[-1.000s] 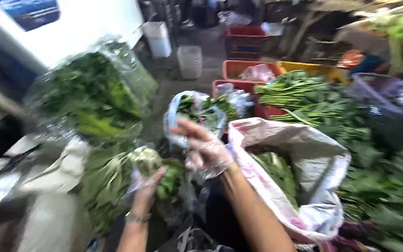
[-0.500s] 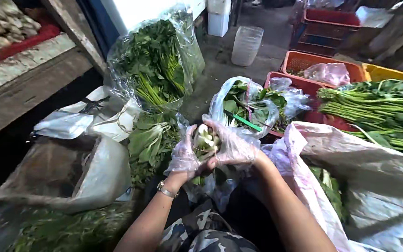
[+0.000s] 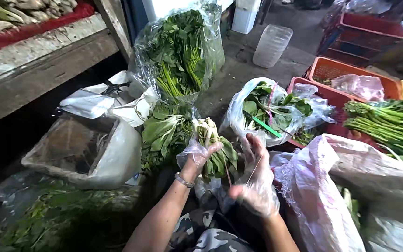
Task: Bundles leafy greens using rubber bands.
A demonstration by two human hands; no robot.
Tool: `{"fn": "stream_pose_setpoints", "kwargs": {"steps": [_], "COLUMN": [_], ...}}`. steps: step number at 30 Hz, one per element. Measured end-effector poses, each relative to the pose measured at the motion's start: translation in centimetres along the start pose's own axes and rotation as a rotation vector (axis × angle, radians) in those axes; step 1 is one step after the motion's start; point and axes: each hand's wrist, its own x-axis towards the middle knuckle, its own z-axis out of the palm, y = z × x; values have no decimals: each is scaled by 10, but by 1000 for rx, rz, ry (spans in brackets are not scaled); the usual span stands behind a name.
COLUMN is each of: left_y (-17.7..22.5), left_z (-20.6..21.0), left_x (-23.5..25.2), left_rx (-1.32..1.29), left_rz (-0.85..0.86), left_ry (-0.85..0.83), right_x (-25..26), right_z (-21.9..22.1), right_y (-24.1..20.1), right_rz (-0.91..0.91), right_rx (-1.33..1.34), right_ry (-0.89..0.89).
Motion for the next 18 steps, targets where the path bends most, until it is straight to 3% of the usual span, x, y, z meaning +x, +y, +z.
{"fn": "stream_pose_setpoints", "kwargs": {"steps": [3, 8, 10, 12, 14, 18], "left_y": [4, 30, 27, 18, 18, 35], "left_z": [-1, -4, -7, -8, -10, -9], "left_x": [-9, -17, -18, -17, -21, -24], "left_rx": [306, 684, 760, 804, 871, 1148], "left_rz": [129, -26, 179, 584, 721, 382], "left_ry": [23, -109, -175, -223, -292, -446], "right_x": [18, 53, 63, 78, 91, 107], "right_z": [-15, -21, -20, -19, -15, 10], "right_y": [20, 11, 6, -6, -18, -43], "right_rz": [235, 273, 259, 233, 232, 334], "right_rx": [-55, -134, -159, -265, -395, -913], "right_ry": [-44, -323, -403, -539, -733, -1091]}}
